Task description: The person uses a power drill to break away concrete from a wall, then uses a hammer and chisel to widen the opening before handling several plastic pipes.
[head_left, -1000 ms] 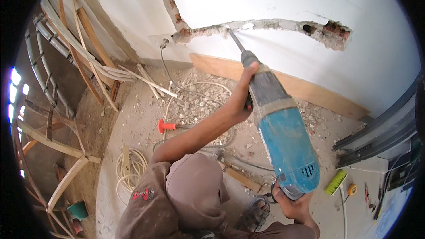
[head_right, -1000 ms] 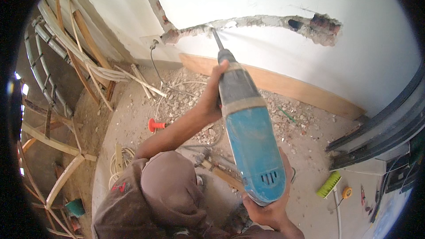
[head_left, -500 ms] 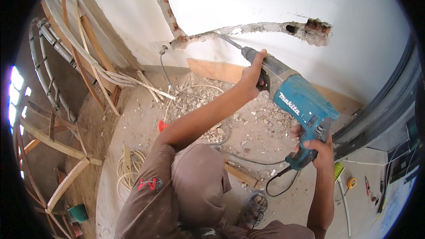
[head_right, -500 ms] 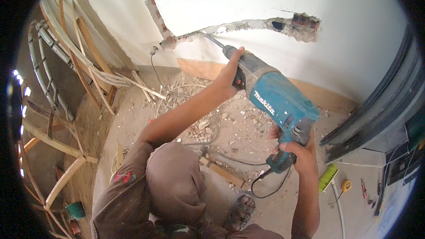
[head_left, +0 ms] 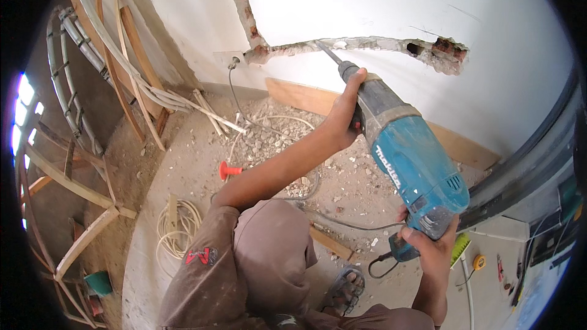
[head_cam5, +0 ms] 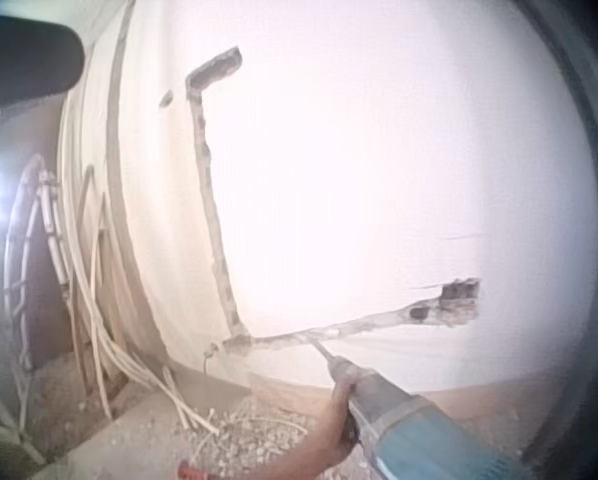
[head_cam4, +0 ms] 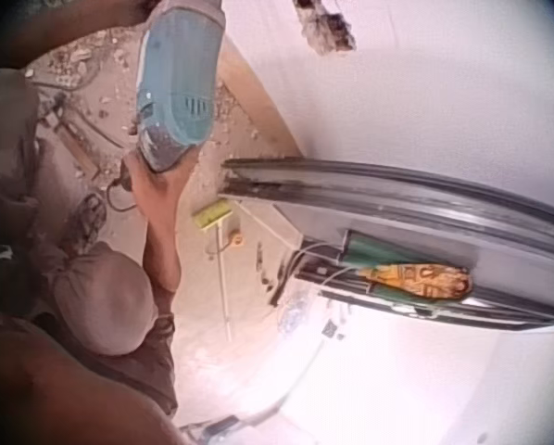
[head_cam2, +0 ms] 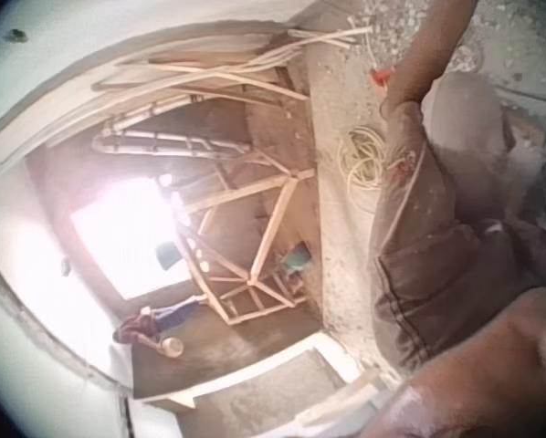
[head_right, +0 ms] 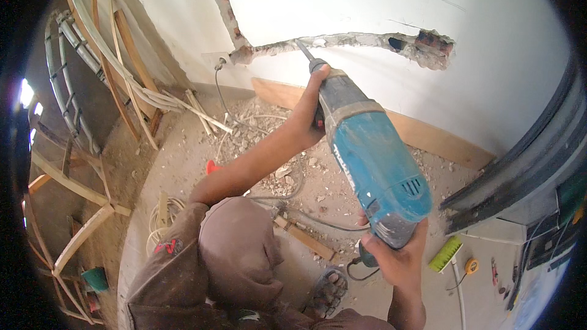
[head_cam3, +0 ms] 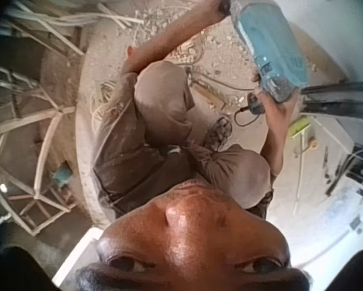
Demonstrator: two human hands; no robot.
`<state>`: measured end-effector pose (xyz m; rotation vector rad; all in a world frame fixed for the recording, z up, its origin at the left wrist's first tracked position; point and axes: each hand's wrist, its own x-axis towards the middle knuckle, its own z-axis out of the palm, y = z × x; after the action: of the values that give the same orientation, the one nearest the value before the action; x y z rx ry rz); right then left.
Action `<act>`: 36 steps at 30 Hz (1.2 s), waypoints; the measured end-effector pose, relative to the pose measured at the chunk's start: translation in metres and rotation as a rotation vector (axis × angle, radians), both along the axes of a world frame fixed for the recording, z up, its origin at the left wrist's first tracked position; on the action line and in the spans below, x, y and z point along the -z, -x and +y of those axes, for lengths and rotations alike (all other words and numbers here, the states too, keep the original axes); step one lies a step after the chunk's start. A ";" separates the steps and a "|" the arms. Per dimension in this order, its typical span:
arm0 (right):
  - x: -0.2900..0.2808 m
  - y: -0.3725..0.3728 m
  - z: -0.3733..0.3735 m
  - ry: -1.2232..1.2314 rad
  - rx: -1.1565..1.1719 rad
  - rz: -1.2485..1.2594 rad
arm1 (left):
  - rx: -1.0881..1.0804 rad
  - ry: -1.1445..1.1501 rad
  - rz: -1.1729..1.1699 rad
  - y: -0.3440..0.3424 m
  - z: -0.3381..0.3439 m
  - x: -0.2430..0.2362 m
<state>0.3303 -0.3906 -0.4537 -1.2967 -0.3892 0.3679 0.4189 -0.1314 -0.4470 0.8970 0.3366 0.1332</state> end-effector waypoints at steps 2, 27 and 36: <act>-0.007 0.000 0.009 0.088 0.009 0.025 | 0.029 0.021 -0.044 -0.003 0.011 0.001; -0.050 -0.034 0.020 0.207 -0.024 -0.107 | 0.100 0.082 -0.095 -0.018 0.031 0.016; 0.019 0.033 -0.010 0.176 -0.025 -0.043 | 0.131 -0.001 -0.041 0.023 0.001 0.032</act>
<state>0.2976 -0.4004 -0.4728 -1.4745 -0.4162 0.4027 0.3959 -0.1301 -0.4786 0.9135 0.2387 0.0315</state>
